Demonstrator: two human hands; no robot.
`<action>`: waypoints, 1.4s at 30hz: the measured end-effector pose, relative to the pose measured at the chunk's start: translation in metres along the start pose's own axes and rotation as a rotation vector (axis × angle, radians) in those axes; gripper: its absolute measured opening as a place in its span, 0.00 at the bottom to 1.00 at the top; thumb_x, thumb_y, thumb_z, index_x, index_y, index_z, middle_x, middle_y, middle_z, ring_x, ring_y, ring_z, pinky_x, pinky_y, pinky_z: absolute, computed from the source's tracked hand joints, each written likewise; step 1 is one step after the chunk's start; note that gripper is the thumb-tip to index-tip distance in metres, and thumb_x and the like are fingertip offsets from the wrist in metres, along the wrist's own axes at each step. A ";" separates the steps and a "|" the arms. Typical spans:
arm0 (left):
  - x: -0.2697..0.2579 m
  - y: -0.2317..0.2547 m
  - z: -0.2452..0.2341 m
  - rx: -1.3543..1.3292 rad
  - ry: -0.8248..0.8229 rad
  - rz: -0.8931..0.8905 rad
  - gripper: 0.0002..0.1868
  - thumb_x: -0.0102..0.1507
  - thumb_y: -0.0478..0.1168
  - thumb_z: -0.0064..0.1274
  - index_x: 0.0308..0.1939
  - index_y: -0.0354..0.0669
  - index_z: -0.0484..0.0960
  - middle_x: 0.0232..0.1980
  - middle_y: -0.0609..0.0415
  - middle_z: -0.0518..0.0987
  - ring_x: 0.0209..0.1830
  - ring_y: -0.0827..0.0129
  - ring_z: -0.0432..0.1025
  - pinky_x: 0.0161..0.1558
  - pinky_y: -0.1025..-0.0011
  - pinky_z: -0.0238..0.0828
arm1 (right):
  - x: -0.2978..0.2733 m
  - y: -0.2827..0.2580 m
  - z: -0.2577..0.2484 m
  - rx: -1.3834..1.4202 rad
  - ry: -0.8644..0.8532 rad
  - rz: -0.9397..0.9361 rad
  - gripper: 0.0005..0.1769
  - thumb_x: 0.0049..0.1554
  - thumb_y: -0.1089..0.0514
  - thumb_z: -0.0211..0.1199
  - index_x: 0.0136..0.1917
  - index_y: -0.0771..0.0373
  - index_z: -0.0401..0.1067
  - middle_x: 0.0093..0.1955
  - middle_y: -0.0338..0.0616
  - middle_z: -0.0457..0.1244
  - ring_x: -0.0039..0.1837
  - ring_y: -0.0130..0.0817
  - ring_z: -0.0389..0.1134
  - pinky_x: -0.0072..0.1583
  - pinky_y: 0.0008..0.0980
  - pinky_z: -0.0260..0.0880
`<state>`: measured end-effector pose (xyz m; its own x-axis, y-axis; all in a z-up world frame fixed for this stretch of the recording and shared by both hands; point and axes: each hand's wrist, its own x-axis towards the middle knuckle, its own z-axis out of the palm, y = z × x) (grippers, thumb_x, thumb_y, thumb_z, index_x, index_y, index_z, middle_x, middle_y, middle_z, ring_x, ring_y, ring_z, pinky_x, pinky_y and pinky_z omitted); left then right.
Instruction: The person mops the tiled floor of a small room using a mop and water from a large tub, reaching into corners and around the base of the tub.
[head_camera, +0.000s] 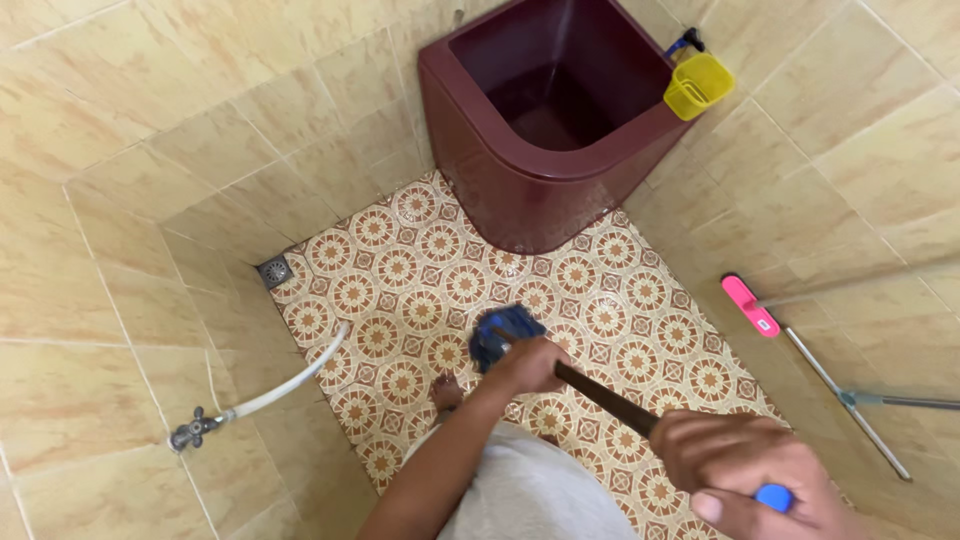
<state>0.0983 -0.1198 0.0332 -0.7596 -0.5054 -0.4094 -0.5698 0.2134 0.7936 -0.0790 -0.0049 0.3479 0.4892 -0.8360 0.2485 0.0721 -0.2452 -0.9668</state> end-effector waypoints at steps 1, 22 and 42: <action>-0.004 -0.007 -0.015 -0.012 0.027 -0.050 0.03 0.60 0.41 0.59 0.31 0.51 0.85 0.31 0.55 0.84 0.29 0.69 0.77 0.36 0.68 0.75 | 0.006 0.009 0.004 -0.017 0.007 -0.017 0.24 0.56 0.61 0.61 0.26 0.63 0.51 0.27 0.43 0.51 0.33 0.40 0.57 0.48 0.49 0.64; -0.047 -0.124 -0.085 0.075 0.882 -0.223 0.44 0.59 0.37 0.62 0.75 0.44 0.55 0.77 0.35 0.55 0.78 0.41 0.50 0.74 0.47 0.48 | 0.125 0.239 0.083 -0.179 0.161 0.070 0.11 0.56 0.69 0.58 0.32 0.71 0.63 0.35 0.43 0.62 0.45 0.37 0.64 0.54 0.36 0.67; 0.002 0.016 0.001 -0.192 0.293 -0.032 0.03 0.60 0.36 0.60 0.37 0.43 0.81 0.39 0.54 0.80 0.38 0.68 0.74 0.46 0.66 0.76 | -0.031 0.020 -0.013 -0.125 0.142 0.211 0.25 0.58 0.61 0.60 0.27 0.66 0.49 0.29 0.41 0.47 0.38 0.37 0.50 0.48 0.44 0.60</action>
<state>0.0873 -0.1170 0.0449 -0.6042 -0.7339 -0.3105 -0.5011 0.0469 0.8641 -0.1038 0.0100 0.3219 0.3542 -0.9334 0.0571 -0.1306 -0.1099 -0.9853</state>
